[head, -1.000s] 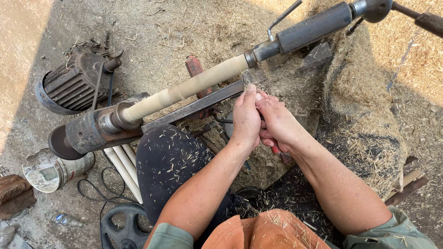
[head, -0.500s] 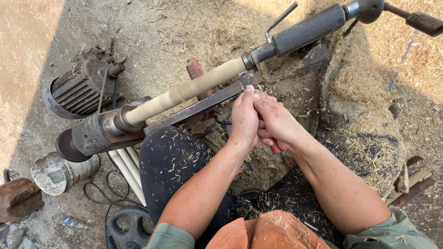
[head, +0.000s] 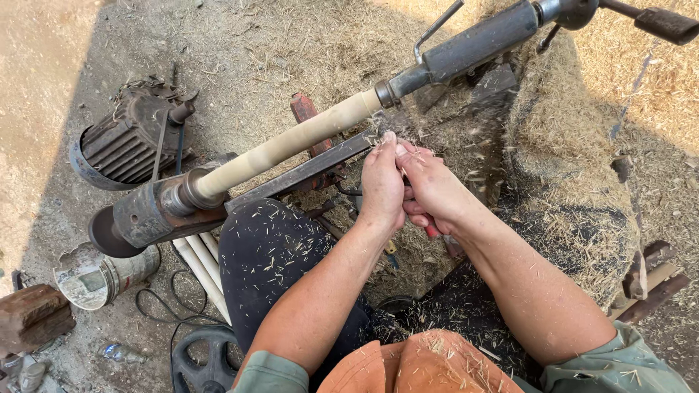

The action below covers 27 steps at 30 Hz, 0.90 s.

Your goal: The person operates a wood lathe to shape a cylindrical wooden piece. They use a chisel to smooth and refine the surface of the rotating wood, generating wood shavings. The person switches between different chisels to achieve the desired shape.

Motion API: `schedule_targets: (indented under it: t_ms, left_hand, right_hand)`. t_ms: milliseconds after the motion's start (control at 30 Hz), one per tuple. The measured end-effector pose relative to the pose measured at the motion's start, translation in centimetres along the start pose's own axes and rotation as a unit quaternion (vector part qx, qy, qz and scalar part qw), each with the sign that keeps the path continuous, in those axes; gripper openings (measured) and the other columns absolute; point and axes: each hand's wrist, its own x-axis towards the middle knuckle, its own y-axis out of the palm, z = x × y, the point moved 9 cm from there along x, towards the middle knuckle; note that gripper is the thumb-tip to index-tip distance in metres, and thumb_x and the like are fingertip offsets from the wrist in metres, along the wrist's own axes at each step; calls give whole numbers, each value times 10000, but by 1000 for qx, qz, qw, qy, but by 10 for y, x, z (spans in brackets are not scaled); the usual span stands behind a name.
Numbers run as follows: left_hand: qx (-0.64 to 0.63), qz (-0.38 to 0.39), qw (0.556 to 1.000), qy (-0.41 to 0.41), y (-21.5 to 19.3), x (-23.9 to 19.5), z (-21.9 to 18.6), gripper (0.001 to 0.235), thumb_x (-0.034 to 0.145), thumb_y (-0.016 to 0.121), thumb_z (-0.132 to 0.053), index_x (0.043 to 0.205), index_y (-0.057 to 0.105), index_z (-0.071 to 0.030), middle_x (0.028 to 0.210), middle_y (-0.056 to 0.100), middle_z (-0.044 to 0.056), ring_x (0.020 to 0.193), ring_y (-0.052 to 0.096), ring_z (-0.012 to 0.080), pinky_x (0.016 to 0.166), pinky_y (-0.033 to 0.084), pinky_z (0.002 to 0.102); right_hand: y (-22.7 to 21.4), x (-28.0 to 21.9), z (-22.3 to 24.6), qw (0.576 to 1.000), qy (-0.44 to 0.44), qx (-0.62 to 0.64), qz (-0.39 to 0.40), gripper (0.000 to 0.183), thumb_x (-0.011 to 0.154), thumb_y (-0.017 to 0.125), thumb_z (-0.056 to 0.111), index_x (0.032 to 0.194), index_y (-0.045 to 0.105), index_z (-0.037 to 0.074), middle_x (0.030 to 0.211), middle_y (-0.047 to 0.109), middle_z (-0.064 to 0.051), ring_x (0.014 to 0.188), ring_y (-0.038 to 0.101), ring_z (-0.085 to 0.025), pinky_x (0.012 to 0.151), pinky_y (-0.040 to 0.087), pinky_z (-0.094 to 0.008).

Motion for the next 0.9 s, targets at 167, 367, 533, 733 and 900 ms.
schedule_targets:
  t_ms: [167, 367, 533, 733, 900]
  left_hand:
    - [18, 35, 998, 42, -2, 6, 2, 410, 1171, 387, -326, 1000, 594, -16, 929, 667, 150, 746, 564, 150, 636, 477, 297]
    - [-22, 43, 999, 17, 8, 1, -3, 396, 1129, 356, -325, 956, 556, -31, 959, 694, 199, 838, 707, 237, 750, 572, 342]
    - [-20, 48, 999, 15, 11, 0, -5, 395, 1122, 340, -324, 954, 549, -34, 969, 689, 200, 869, 717, 257, 775, 585, 350]
    - [41, 44, 997, 57, 3, 6, -3, 409, 1194, 366, -310, 1023, 589, -13, 1035, 688, 195, 802, 514, 168, 719, 456, 298]
    - [-26, 32, 999, -12, 8, 1, 0, 390, 1089, 336, -313, 910, 560, -48, 951, 695, 179, 800, 688, 193, 737, 569, 315]
  right_hand:
    - [-3, -2, 1, 999, 5, 32, 17, 270, 1057, 434, 387, 995, 521, 139, 565, 387, 45, 364, 286, -46, 291, 252, -230]
    - [0, 0, 5, 999, 4, 10, 39, 317, 1074, 395, 405, 969, 498, 124, 546, 372, 35, 341, 268, -54, 265, 254, -240]
    - [-4, -2, 7, 999, 9, -35, 20, 335, 1070, 376, 405, 967, 527, 124, 512, 361, 31, 321, 274, -62, 259, 254, -242]
    - [-2, -3, 13, 999, -9, -32, 38, 372, 1086, 376, 410, 946, 498, 88, 515, 355, 37, 319, 274, -53, 249, 267, -241]
    - [-6, -2, 12, 998, -12, -60, 22, 360, 1077, 376, 399, 948, 521, 96, 522, 386, 27, 318, 302, -63, 257, 278, -237]
